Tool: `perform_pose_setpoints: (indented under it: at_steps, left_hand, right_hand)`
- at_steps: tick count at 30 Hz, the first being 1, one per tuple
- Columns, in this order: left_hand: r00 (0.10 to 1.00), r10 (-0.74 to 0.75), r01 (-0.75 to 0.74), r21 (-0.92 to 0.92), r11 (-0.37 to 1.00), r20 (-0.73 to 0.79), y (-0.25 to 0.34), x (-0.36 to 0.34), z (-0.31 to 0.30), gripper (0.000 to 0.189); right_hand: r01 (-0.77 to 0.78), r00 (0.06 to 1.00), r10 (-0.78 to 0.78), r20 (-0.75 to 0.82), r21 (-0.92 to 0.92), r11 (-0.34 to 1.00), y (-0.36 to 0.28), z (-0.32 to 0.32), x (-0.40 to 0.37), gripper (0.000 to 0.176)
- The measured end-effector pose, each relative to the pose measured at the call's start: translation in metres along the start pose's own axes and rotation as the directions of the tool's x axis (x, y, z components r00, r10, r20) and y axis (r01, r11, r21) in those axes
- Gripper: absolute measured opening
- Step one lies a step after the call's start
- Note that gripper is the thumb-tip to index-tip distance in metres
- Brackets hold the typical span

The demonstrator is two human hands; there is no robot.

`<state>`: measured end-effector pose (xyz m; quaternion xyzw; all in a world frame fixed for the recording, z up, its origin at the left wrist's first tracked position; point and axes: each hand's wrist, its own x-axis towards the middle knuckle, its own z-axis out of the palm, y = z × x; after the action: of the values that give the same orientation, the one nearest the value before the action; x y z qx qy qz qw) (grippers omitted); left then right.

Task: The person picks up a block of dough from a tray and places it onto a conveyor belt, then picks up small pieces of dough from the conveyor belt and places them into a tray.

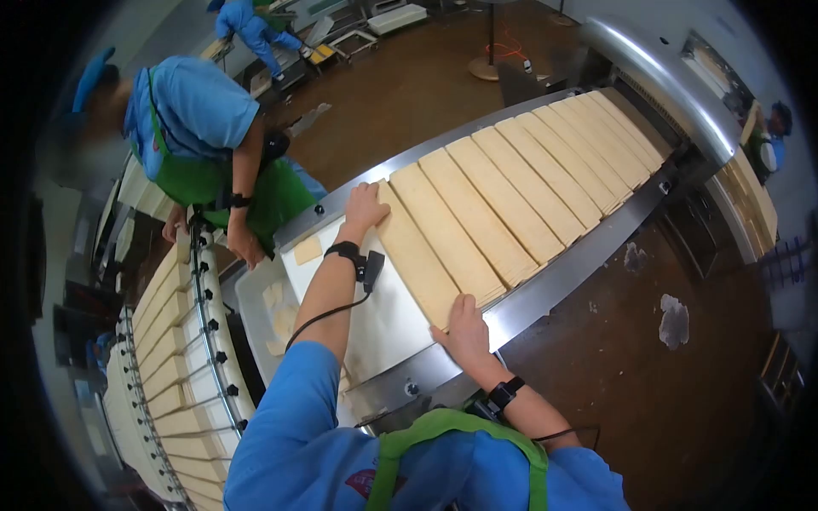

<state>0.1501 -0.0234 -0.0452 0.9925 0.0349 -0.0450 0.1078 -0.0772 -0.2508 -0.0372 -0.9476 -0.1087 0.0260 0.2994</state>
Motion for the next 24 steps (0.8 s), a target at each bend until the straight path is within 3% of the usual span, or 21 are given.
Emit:
perform_pose_setpoints:
  at_steps: [2, 5, 9, 10, 13, 14, 16, 19, 21, 23, 24]
  left_hand:
    - [0.996, -0.076, 0.076, 0.013, 0.997, 0.039, -0.010, -0.013, -0.008, 0.053]
    - [0.966, -0.252, 0.249, 0.064, 0.966, 0.054, -0.041, -0.045, -0.030, 0.052]
    - [0.877, -0.476, 0.467, 0.121, 0.876, 0.066, -0.107, -0.132, -0.058, 0.055]
    - [0.880, -0.475, 0.475, 0.047, 0.879, -0.008, -0.131, -0.155, -0.051, 0.055]
    - [0.925, -0.333, 0.259, -0.338, 0.905, -0.182, -0.172, -0.231, -0.028, 0.050]
    - [0.883, -0.427, 0.230, -0.614, 0.755, -0.195, -0.181, -0.250, -0.016, 0.047]
    - [0.788, -0.596, 0.022, -0.960, 0.278, -0.154, -0.192, -0.288, 0.006, 0.045]
    - [0.553, -0.747, -0.144, -0.925, 0.351, -0.370, -0.217, -0.360, -0.009, 0.044]
    - [0.408, -0.790, -0.058, -0.876, 0.478, -0.458, -0.232, -0.431, -0.041, 0.042]
    - [0.179, -0.850, 0.275, -0.804, 0.527, -0.495, -0.232, -0.507, -0.084, 0.034]
    - [0.080, -0.855, 0.335, -0.794, 0.507, -0.512, -0.242, -0.547, -0.094, 0.030]
  right_hand:
    - [0.007, 1.000, -0.008, 0.010, 0.014, 1.000, -0.004, -0.003, 0.003, 0.061]
    - [0.140, 0.989, -0.141, 0.052, 0.024, 0.990, -0.010, 0.001, 0.004, 0.058]
    - [0.299, 0.925, -0.316, 0.211, 0.106, 0.948, -0.015, 0.002, 0.021, 0.062]
    - [0.239, 0.932, -0.265, 0.248, 0.130, 0.962, -0.016, 0.003, 0.025, 0.065]
    - [0.175, 0.926, -0.192, 0.325, 0.083, 0.981, -0.027, 0.016, 0.042, 0.072]
    - [0.173, 0.924, -0.179, 0.339, 0.048, 0.984, -0.034, 0.024, 0.046, 0.074]
    - [0.330, 0.898, -0.344, 0.275, 0.094, 0.939, -0.054, 0.033, 0.047, 0.073]
    - [0.528, 0.820, -0.543, 0.180, 0.128, 0.839, -0.108, 0.048, 0.025, 0.074]
    - [0.581, 0.766, -0.615, 0.189, 0.208, 0.787, -0.153, 0.056, 0.002, 0.077]
    - [0.541, 0.637, -0.678, 0.367, 0.413, 0.733, -0.206, 0.051, -0.035, 0.081]
    - [0.503, 0.559, -0.716, 0.419, 0.514, 0.694, -0.226, 0.056, -0.055, 0.074]
